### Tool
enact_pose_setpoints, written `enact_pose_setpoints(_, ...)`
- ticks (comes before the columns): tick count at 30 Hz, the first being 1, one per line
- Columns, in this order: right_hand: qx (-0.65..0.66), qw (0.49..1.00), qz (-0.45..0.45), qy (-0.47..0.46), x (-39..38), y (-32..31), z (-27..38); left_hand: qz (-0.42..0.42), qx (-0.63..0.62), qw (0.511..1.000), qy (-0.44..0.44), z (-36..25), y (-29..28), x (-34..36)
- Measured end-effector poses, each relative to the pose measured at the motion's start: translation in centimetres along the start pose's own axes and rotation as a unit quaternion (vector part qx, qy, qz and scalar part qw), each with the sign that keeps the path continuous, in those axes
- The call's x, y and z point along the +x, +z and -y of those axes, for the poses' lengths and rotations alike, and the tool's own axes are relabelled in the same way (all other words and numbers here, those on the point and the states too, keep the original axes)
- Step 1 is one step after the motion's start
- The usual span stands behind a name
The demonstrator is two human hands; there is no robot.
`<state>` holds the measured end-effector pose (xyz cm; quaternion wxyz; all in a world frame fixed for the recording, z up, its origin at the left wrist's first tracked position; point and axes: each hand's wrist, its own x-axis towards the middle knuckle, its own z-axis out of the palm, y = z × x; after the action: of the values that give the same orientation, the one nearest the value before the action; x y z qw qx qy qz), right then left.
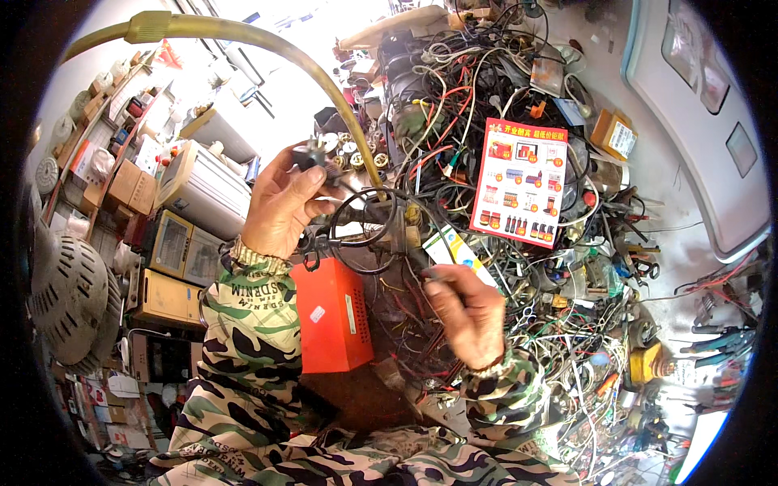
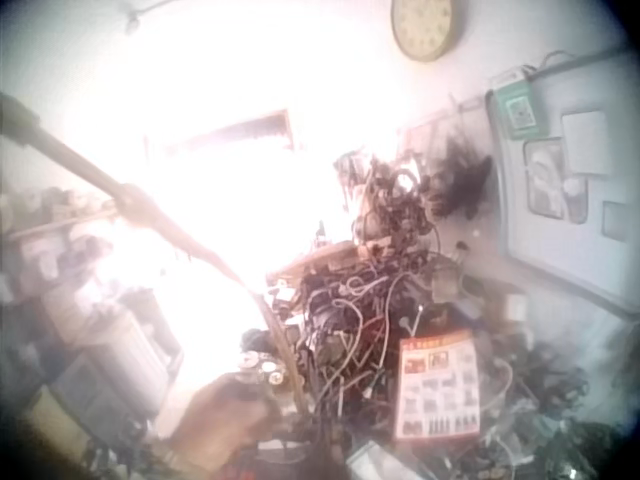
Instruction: The person connects a battery to a charger using alligator clips, then uses a multimeter to measure voltage at the battery terminals. They adjust the charger settings and continue testing the battery.
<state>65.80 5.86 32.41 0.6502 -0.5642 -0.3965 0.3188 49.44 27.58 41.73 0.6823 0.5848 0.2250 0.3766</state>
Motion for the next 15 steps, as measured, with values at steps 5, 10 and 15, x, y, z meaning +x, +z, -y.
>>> enact_pose_setpoints(5, 0.270, 0.941, -0.193, -0.069, 2.9, -4.4, -0.8, -0.005, 0.084, 0.996, -0.010, 0.8, -2.9, 1.0)
enact_pose_setpoints(10, 0.168, 0.966, -0.197, -0.025, 7.9, -4.7, 0.0, -0.013, 0.396, 0.916, 0.065, 4.7, -6.3, 3.8)
enact_pose_setpoints(15, 0.110, 0.992, -0.062, -0.020, 14.6, -1.4, 0.5, 0.003, 0.607, 0.786, 0.118, 6.0, -4.2, 7.0)
